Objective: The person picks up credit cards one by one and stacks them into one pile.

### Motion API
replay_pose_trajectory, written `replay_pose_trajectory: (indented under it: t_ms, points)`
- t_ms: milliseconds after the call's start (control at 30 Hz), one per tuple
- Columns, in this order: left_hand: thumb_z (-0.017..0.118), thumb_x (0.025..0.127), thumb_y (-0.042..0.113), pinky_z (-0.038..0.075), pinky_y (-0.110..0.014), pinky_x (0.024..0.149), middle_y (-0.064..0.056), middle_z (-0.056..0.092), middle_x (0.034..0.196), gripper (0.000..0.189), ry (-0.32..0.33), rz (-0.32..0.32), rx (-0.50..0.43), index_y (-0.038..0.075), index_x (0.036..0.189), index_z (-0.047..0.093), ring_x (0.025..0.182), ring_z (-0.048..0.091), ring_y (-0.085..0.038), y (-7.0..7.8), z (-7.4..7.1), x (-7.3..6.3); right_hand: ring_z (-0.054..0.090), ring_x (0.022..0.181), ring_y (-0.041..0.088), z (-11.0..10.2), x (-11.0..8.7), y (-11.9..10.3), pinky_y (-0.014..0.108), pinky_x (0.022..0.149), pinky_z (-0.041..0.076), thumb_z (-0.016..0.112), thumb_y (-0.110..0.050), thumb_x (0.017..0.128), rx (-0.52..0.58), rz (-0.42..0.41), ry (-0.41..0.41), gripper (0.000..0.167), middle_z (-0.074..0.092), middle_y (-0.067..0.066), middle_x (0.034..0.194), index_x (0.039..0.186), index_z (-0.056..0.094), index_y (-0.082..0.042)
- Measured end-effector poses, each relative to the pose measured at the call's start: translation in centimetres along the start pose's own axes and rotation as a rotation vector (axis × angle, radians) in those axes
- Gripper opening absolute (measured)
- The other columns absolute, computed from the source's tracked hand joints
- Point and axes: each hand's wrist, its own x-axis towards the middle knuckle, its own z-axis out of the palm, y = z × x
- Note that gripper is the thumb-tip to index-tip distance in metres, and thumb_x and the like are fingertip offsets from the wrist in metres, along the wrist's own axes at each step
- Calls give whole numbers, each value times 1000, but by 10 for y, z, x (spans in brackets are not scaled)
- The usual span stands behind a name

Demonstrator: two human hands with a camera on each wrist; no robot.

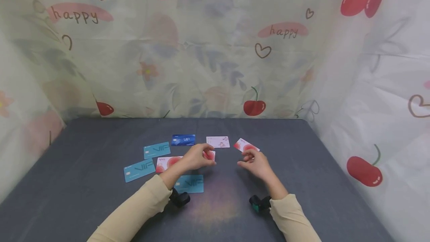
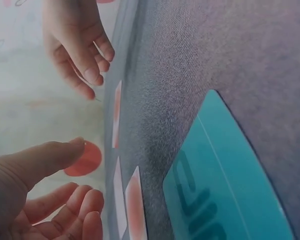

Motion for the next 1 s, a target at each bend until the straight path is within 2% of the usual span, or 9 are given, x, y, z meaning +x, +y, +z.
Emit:
replay_pose_trajectory:
  t_ms: [133, 333, 667, 800, 933, 967, 1000]
  points:
    - [76, 73, 17, 45, -24, 67, -12, 64, 91, 47, -13, -19, -26, 0, 115, 61, 76, 56, -16, 2, 4, 8, 59, 77, 16, -4, 2, 7, 19, 64, 47, 73, -16, 79, 5, 10, 23, 42, 64, 16, 92, 111, 59, 6]
    - [75, 74, 16, 46, -26, 73, -16, 66, 97, 48, -4, -11, -31, 0, 116, 60, 82, 59, -21, 5, 9, 22, 59, 77, 16, -9, 3, 16, 20, 65, 47, 73, -17, 79, -12, 31, 59, 41, 66, 19, 92, 109, 59, 7]
    - [74, 75, 16, 45, -24, 76, -13, 67, 94, 46, 14, -11, -57, -1, 116, 60, 81, 58, -19, 10, 20, 37, 54, 76, 19, -18, 7, 25, 22, 63, 43, 72, -17, 80, -31, 135, 70, 44, 62, 18, 91, 114, 57, 8]
    - [75, 74, 15, 46, -26, 79, -14, 67, 94, 46, -2, -33, -90, -2, 115, 60, 84, 60, -21, 11, 25, 43, 54, 76, 19, -21, 9, 26, 21, 63, 44, 71, -16, 80, -21, 162, 66, 44, 62, 20, 92, 113, 57, 9]
    - [78, 72, 18, 48, -27, 80, -9, 68, 88, 47, -19, -41, -123, 1, 112, 62, 83, 61, -19, 0, 36, 59, 53, 77, 20, -24, 13, 27, 21, 62, 43, 71, -17, 80, -24, 181, 58, 46, 61, 21, 93, 113, 55, 10]
    - [78, 72, 26, 48, -24, 76, -5, 67, 83, 47, -2, -2, -130, 5, 110, 63, 79, 60, -15, -11, 45, 68, 53, 77, 20, -24, 14, 27, 21, 62, 43, 71, -18, 79, -27, 186, 58, 46, 61, 21, 93, 113, 55, 10]
    - [79, 71, 28, 48, -24, 75, -3, 66, 82, 47, -6, 2, -131, 6, 110, 64, 77, 60, -14, -14, 48, 72, 54, 77, 20, -25, 15, 27, 21, 62, 43, 71, -18, 79, -31, 191, 57, 47, 61, 21, 93, 113, 55, 9]
